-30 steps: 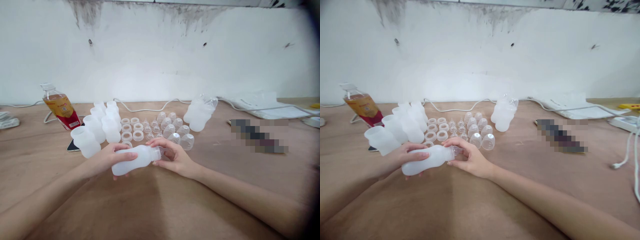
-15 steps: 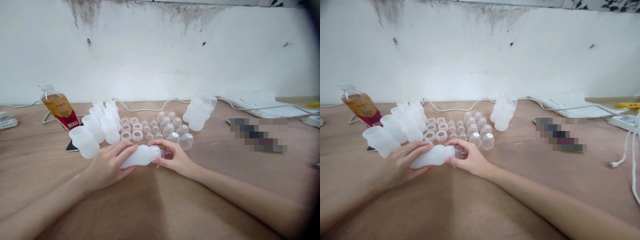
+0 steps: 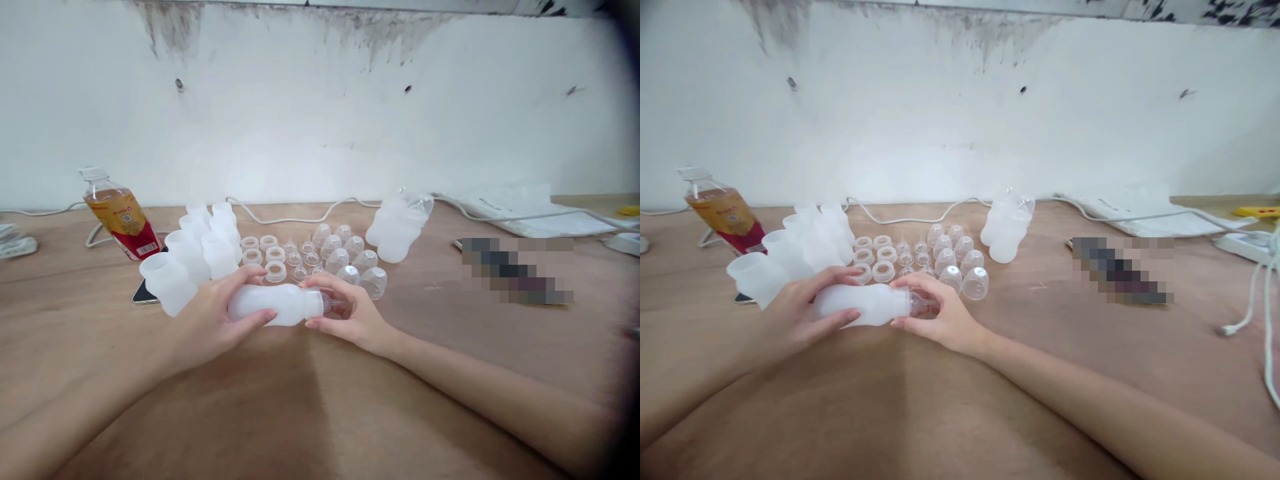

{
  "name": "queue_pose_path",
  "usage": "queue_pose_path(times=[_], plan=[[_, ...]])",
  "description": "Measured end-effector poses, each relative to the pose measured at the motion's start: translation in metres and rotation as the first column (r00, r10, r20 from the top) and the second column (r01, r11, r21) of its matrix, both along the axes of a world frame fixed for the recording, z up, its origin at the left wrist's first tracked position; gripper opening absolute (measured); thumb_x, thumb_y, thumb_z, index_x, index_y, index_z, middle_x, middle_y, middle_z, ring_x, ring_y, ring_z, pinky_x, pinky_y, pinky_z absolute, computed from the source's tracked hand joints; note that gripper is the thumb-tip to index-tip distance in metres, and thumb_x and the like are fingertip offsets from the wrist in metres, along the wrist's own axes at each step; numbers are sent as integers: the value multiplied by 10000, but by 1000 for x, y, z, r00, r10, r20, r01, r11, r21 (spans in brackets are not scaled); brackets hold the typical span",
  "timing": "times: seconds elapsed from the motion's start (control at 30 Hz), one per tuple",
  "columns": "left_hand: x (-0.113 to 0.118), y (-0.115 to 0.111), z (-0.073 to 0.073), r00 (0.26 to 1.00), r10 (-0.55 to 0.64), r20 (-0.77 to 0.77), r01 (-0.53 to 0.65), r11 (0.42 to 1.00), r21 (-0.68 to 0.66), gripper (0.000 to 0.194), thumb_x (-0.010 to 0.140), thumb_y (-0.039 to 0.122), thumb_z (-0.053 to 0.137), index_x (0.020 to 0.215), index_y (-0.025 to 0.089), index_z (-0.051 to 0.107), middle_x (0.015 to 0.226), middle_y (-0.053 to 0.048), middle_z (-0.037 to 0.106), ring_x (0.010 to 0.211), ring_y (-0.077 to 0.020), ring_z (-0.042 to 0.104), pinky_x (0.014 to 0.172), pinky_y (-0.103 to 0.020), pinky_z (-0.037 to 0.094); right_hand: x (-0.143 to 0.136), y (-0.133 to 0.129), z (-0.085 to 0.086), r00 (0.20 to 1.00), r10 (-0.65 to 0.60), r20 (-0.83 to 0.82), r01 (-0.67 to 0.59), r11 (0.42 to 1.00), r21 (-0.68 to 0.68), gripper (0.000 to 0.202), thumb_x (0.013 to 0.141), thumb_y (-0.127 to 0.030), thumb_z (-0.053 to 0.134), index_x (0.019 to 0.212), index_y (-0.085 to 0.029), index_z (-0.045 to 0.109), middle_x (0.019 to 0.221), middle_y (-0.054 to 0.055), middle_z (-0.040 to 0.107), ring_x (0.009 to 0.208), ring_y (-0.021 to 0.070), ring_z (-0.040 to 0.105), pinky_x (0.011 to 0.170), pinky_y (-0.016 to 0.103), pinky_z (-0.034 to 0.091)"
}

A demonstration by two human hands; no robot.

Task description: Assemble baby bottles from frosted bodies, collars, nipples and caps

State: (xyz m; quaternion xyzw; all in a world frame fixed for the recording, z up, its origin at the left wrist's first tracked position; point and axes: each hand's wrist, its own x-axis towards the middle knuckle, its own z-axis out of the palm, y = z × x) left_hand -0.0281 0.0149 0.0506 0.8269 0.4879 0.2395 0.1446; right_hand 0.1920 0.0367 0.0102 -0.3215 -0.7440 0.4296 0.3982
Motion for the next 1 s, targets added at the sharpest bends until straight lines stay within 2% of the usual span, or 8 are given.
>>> queue_pose_path(times=[0.1, 0.2, 0.37, 0.47, 0.57, 0.7, 0.83, 1.0], plan=[[-2, 4, -3, 1000, -23, 7, 23, 1000, -8, 345, 760, 429, 522, 1037, 223, 512, 1019, -38, 613, 919, -226, 578, 779, -345, 462, 0, 0, 0, 1000, 1, 24, -1, 1000, -11, 376, 657, -269, 668, 1015, -239, 557, 1057, 50, 535, 934, 189, 535, 650, 256, 506], [-4, 5, -16, 996, -92, -14, 93, 969, 228, 318, 761, 359, 554, 1036, 214, 485, 1017, -52, 582, 925, -207, 561, 775, -328, 469, -1, 1, -1, 1000, -9, 18, 10, 997, -79, 392, 654, -275, 670, 1025, -235, 552, 996, 38, 581, 856, 174, 573, 667, 279, 509], [-7, 3, -31, 968, -190, -162, 249, 767, 592, 268, 772, 217, 566, 1017, 217, 456, 1000, -61, 541, 959, -200, 528, 804, -344, 463, -1, 3, -2, 999, 22, -26, -25, 990, -139, 405, 640, -248, 686, 1019, -219, 547, 959, 19, 611, 809, 150, 601, 729, 282, 507], [-7, 2, -25, 984, -137, -115, 177, 839, 515, 309, 758, 271, 583, 1025, 206, 441, 1020, -69, 515, 955, -195, 525, 784, -320, 467, -2, 2, -2, 998, 29, -54, -36, 990, -135, 410, 647, -235, 683, 1031, -234, 541, 985, 17, 591, 844, 143, 589, 734, 266, 508], [-7, 3, -11, 990, -114, -78, 129, 963, 235, 436, 741, 387, 573, 1104, 206, 413, 1091, -79, 512, 987, -216, 520, 786, -322, 462, -2, 2, -2, 995, 34, -89, -41, 997, -67, 411, 655, -219, 675, 1044, -250, 547, 1079, 30, 535, 960, 163, 542, 746, 263, 508], [-9, 7, -1, 982, -151, -113, 154, 988, 14, 431, 781, 416, 504, 1168, 247, 419, 1136, -48, 549, 1008, -231, 532, 832, -354, 442, -2, 2, -4, 996, 44, -78, -45, 999, -10, 422, 657, -203, 672, 1060, -258, 559, 1111, 28, 537, 1026, 172, 512, 780, 271, 502], [-8, 6, -10, 976, -175, -126, 195, 966, 171, 382, 807, 354, 492, 1164, 231, 437, 1122, -46, 548, 994, -203, 538, 833, -326, 453, -3, 1, -4, 998, -18, -62, 13, 997, -82, 447, 631, -219, 693, 1059, -219, 564, 1066, 43, 590, 934, 174, 574, 792, 302, 503], [-7, 5, -25, 954, -201, -224, 293, 788, 542, 440, 793, 218, 549, 1205, 151, 411, 1119, -100, 546, 1029, -213, 489, 868, -355, 444, -4, 0, -2, 993, -32, -116, 6, 975, -220, 439, 628, -241, 691, 1042, -181, 561, 1021, 60, 619, 875, 178, 608, 767, 304, 513]])
